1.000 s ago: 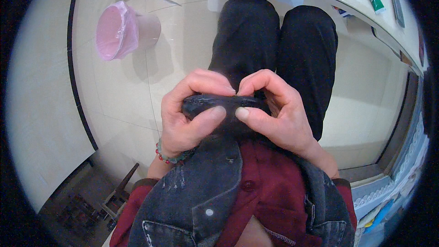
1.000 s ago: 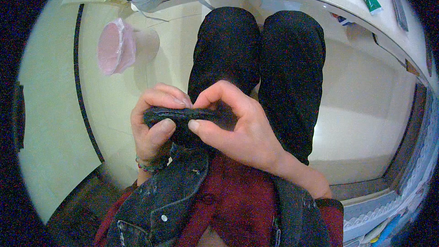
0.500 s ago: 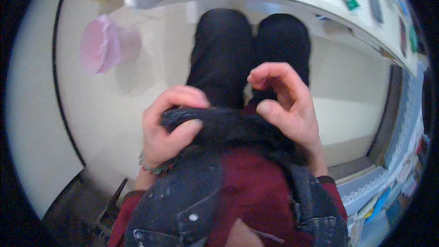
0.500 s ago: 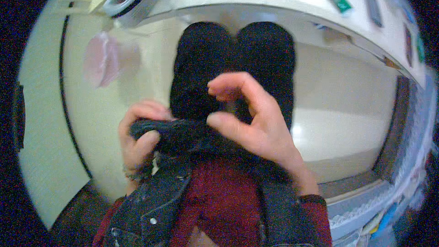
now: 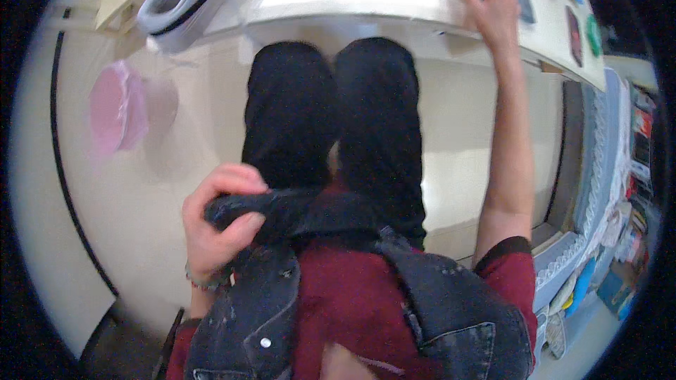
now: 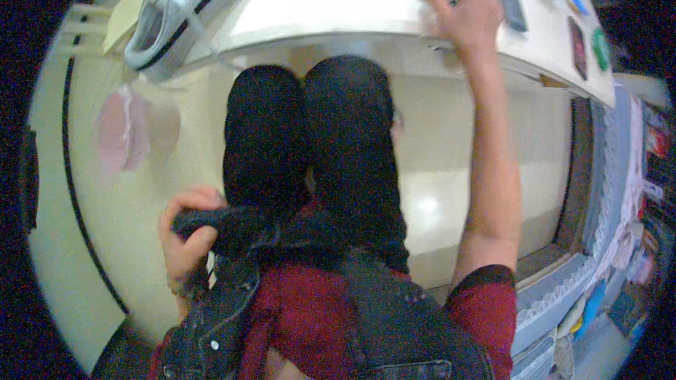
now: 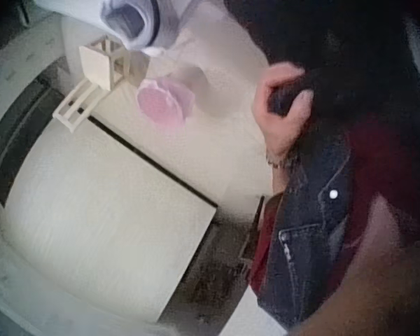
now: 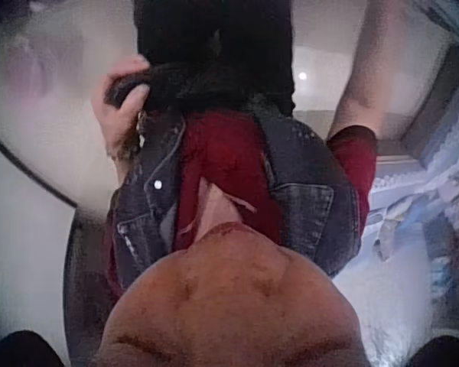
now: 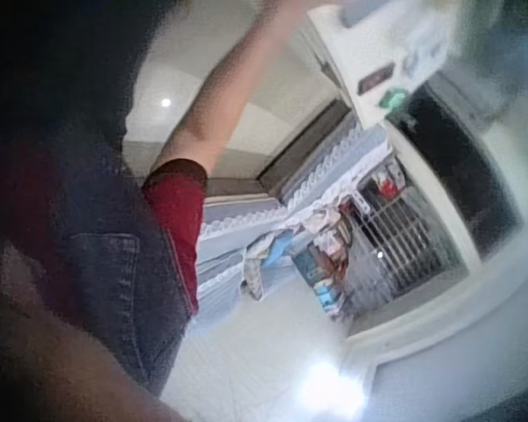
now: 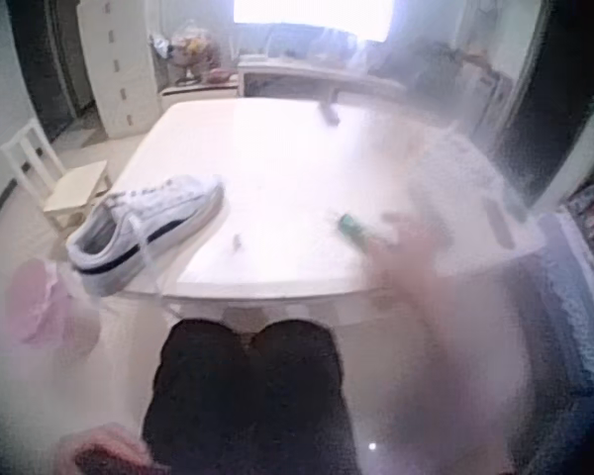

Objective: The person applies glue from a tube to a black shoe sole and presses the edges together to bond them. They repeat the application and pressing steps on the same sole area.

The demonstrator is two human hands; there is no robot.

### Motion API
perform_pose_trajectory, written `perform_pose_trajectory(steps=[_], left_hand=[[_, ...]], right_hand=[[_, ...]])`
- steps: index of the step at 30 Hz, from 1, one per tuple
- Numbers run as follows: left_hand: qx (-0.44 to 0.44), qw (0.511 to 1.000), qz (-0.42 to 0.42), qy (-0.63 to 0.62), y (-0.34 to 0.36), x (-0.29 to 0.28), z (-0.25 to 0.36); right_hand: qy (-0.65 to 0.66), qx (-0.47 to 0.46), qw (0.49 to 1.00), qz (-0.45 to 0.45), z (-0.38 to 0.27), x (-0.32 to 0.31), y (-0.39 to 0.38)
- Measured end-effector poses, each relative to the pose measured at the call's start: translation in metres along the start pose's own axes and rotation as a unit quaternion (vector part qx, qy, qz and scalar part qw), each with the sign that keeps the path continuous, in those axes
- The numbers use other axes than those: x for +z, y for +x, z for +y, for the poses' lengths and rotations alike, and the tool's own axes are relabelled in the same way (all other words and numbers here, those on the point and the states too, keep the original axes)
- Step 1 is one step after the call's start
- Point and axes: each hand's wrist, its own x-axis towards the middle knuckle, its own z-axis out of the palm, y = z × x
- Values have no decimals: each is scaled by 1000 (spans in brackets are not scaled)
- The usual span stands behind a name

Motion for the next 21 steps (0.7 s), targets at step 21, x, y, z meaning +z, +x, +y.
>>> perform_pose_trajectory(steps=[21], left_hand=[[-8, 999, -40, -1, 7, -11, -10]], right_hand=[[531, -33, 778, -333, -132, -116, -131]])
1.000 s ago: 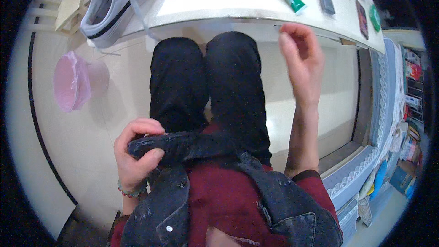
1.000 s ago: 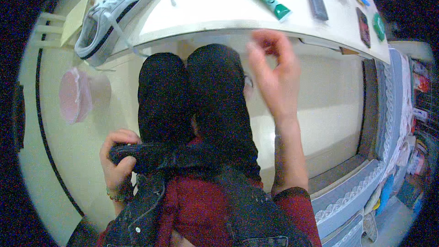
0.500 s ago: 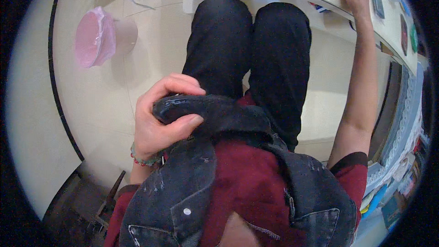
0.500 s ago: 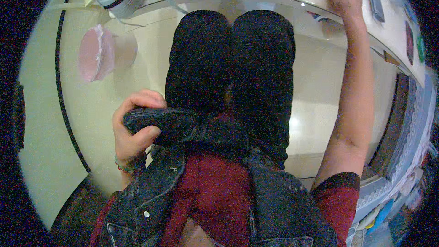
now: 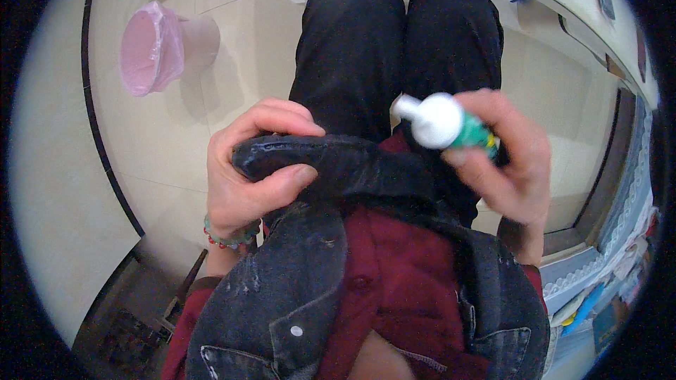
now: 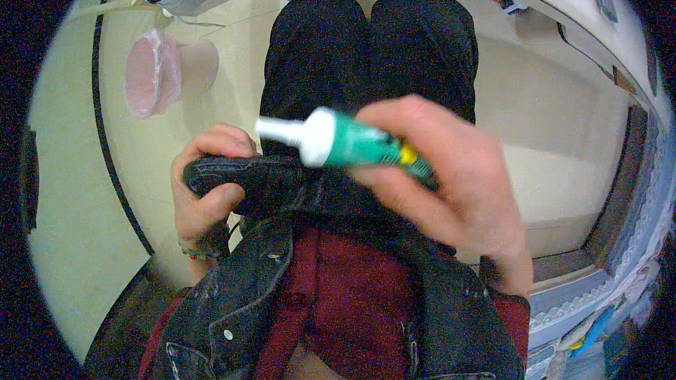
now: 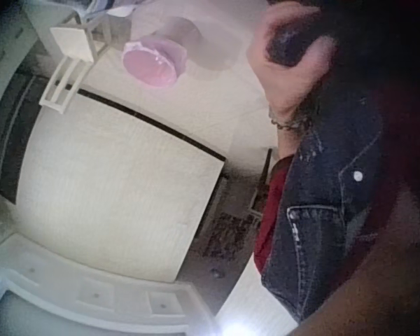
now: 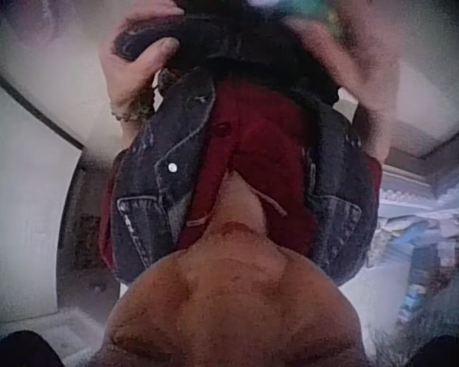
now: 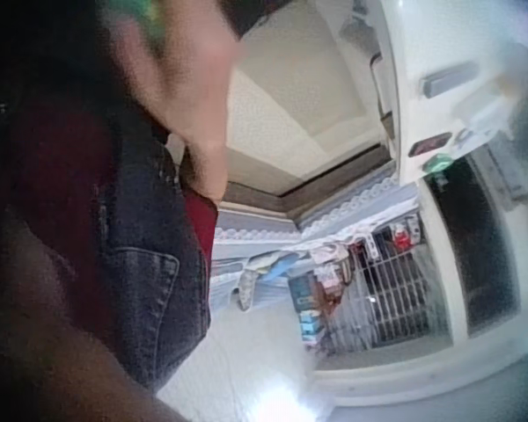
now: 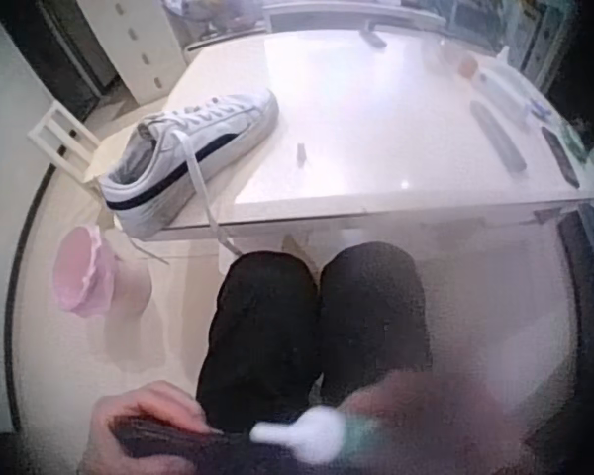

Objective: The person applies glue from a tube to a black shoe sole and presses the edges together to bond them. They repeat the application and pressing steps on the same sole area.

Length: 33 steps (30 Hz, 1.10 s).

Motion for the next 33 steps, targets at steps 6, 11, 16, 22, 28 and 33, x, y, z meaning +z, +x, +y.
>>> perform_pose_trajectory(steps=[6, 11, 16, 22, 28, 33], left_hand=[[-7, 999, 35, -15, -4, 4, 0], [0, 999, 43, -15, -5, 4, 0], [12, 999, 37, -11, -4, 3, 0], [14, 999, 43, -6, -3, 5, 2], [20, 999, 42, 8, -3, 7, 4], [21, 999, 42, 18, -3, 8, 5]], right_hand=[[-9, 27, 999, -32, -11, 20, -8], [-88, -17, 995, -44, -10, 21, -8], [-124, -31, 991, -40, -11, 23, -2], [-134, -13, 989, -63, -16, 20, 2], [-151, -31, 986, -56, -17, 21, 5], [-160, -34, 984, -65, -19, 19, 7]])
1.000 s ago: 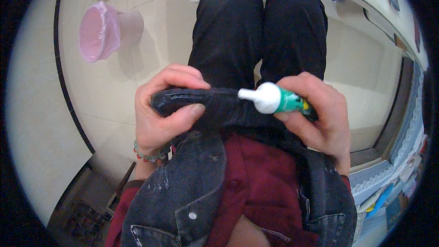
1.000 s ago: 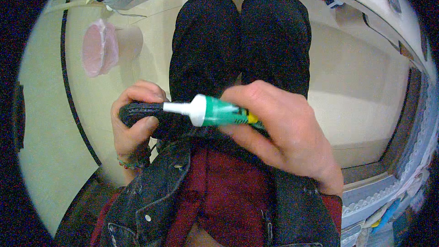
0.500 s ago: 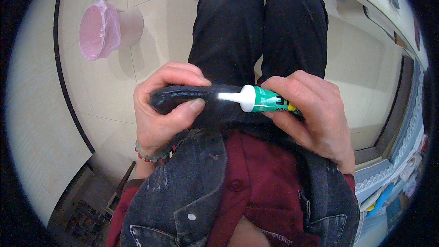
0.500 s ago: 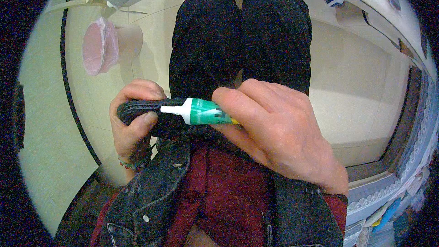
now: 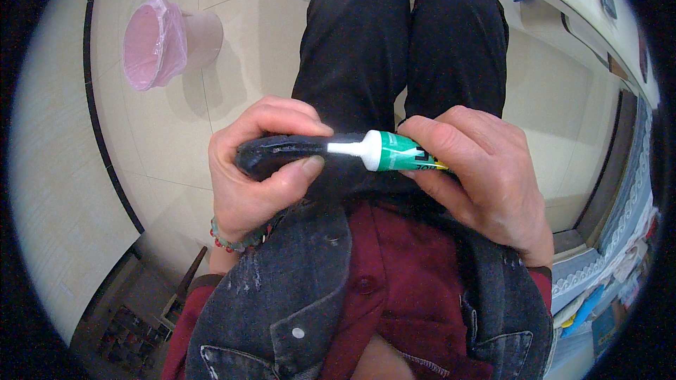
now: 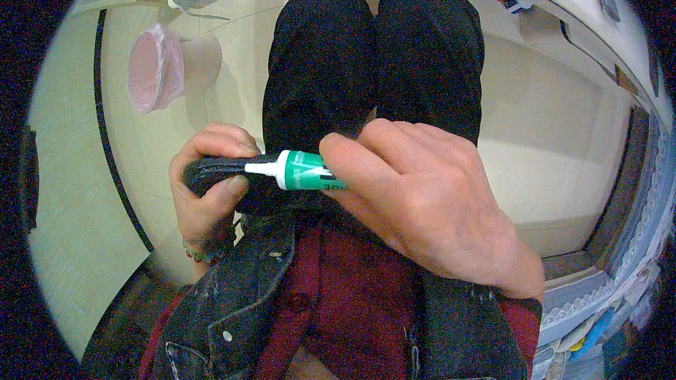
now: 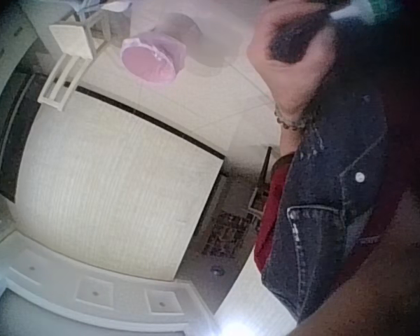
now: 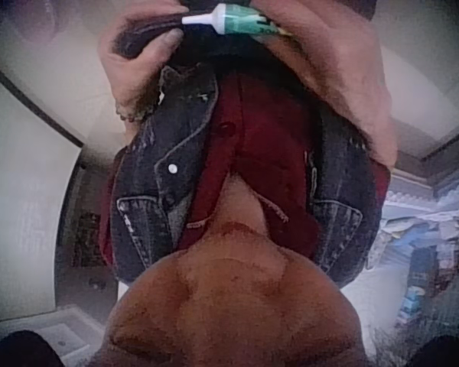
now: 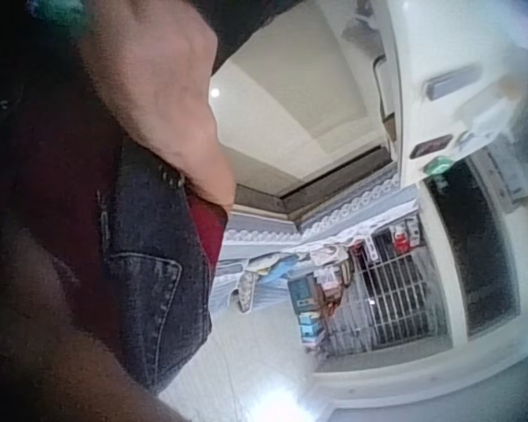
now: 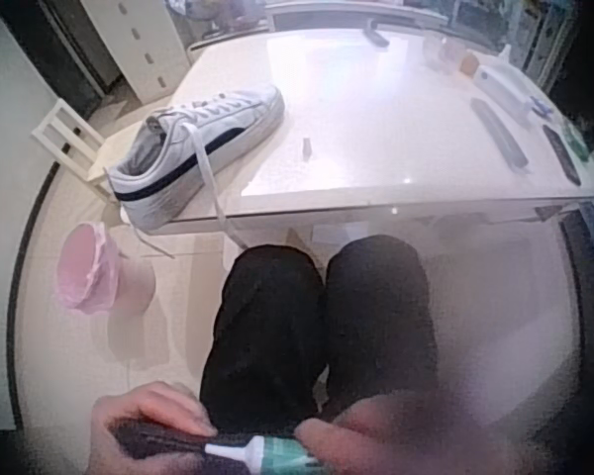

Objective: The person applies glue from a tube to a black shoe sole and presses the edges together to bond them. They repeat the application and pressing steps on the same sole area.

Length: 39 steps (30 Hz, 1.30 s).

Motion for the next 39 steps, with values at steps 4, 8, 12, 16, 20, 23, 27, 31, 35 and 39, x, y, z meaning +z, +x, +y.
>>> perform_pose_trajectory(steps=[4, 8, 12, 16, 20, 23, 27, 31, 35, 39], left_hand=[[0, 1000, 3, 4, 0, 1, 1], [-1, 1000, 6, -1, 0, 3, 0], [-3, 1000, 8, 1, -1, 5, 1], [0, 1000, 6, 5, 0, 5, 1], [-2, 1000, 10, 4, -3, 6, 2], [-2, 1000, 9, 3, -3, 6, 2], [7, 1000, 4, 9, -3, 6, 1], [-4, 1000, 10, 6, -3, 6, 2], [-6, 1000, 14, 2, -4, 7, 3], [0, 1000, 13, 6, -4, 8, 3]], right_hand=[[-3, 2, 1000, -6, -1, -3, 1], [-25, 5, 1000, -18, 0, -9, -1], [-35, -1, 999, -17, 1, -11, -2], [-14, -13, 1000, -4, 2, -9, -1], [-18, -27, 999, -9, 2, -9, -1], [-33, -26, 999, -5, 0, -10, -2], [-36, -16, 999, -13, 1, -15, -3], [-20, -25, 999, -3, 0, -13, -1], [-36, -29, 999, -22, 0, -13, -2], [-32, -21, 999, -11, 1, -15, -3]])
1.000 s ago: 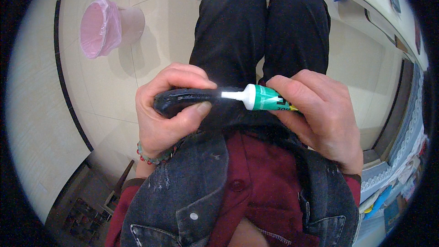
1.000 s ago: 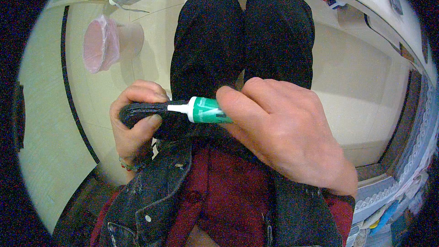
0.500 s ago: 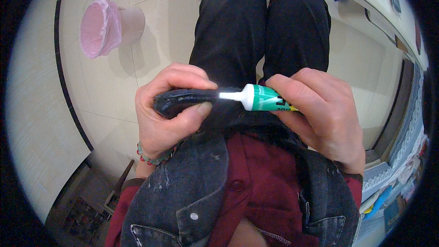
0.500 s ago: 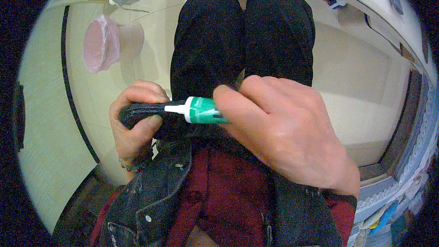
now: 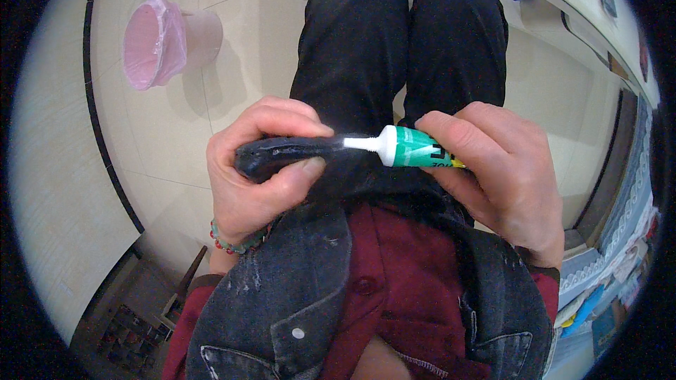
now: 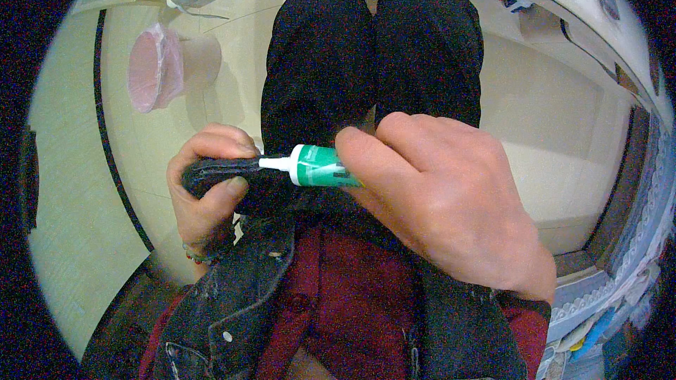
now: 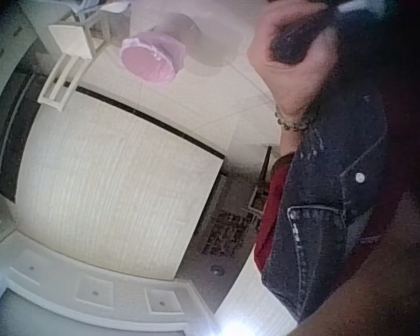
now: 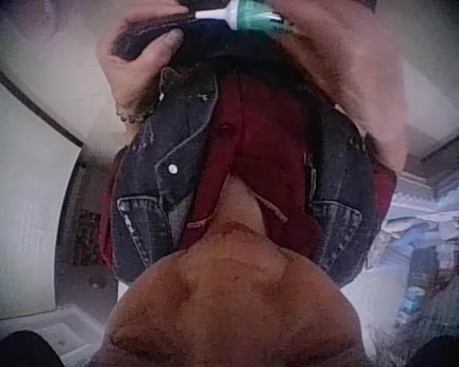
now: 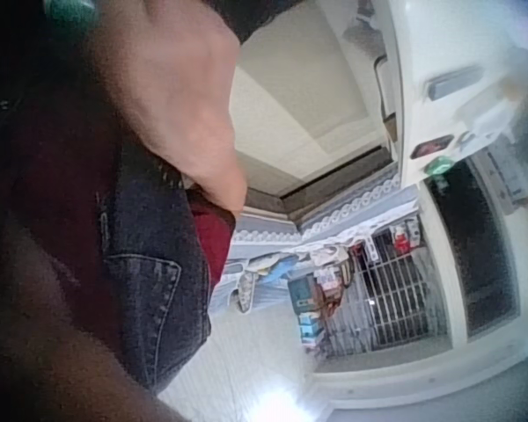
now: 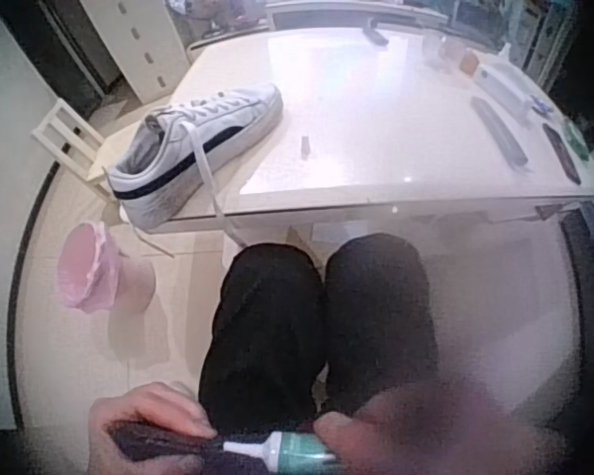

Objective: The person applies glue from a tube to a black shoe sole and presses the edges together to bond them. They repeat the application and pressing steps on the same sole area.

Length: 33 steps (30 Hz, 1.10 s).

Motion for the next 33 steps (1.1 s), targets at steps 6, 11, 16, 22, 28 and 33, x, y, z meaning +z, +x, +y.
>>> perform_pose_trajectory(steps=[6, 11, 16, 22, 28, 33], left_hand=[[1, 1000, -1, -9, 0, 0, 0], [7, 1000, -3, -7, 0, -1, 0], [3, 1000, -3, -4, 0, -1, 0], [-3, 1000, -5, -4, 0, -1, 1], [-1, 1000, -2, -16, 1, -2, -1], [0, 1000, -8, -12, 1, -4, -2]], right_hand=[[9, -1, 1000, -7, -2, 0, 0], [-12, -4, 1000, 7, 0, 1, -1], [25, 3, 1000, 12, 1, 2, -2], [15, 3, 1000, 5, 0, 6, -1], [6, 22, 1000, 10, 1, 0, -3], [20, 25, 999, -9, 3, 1, -4]])
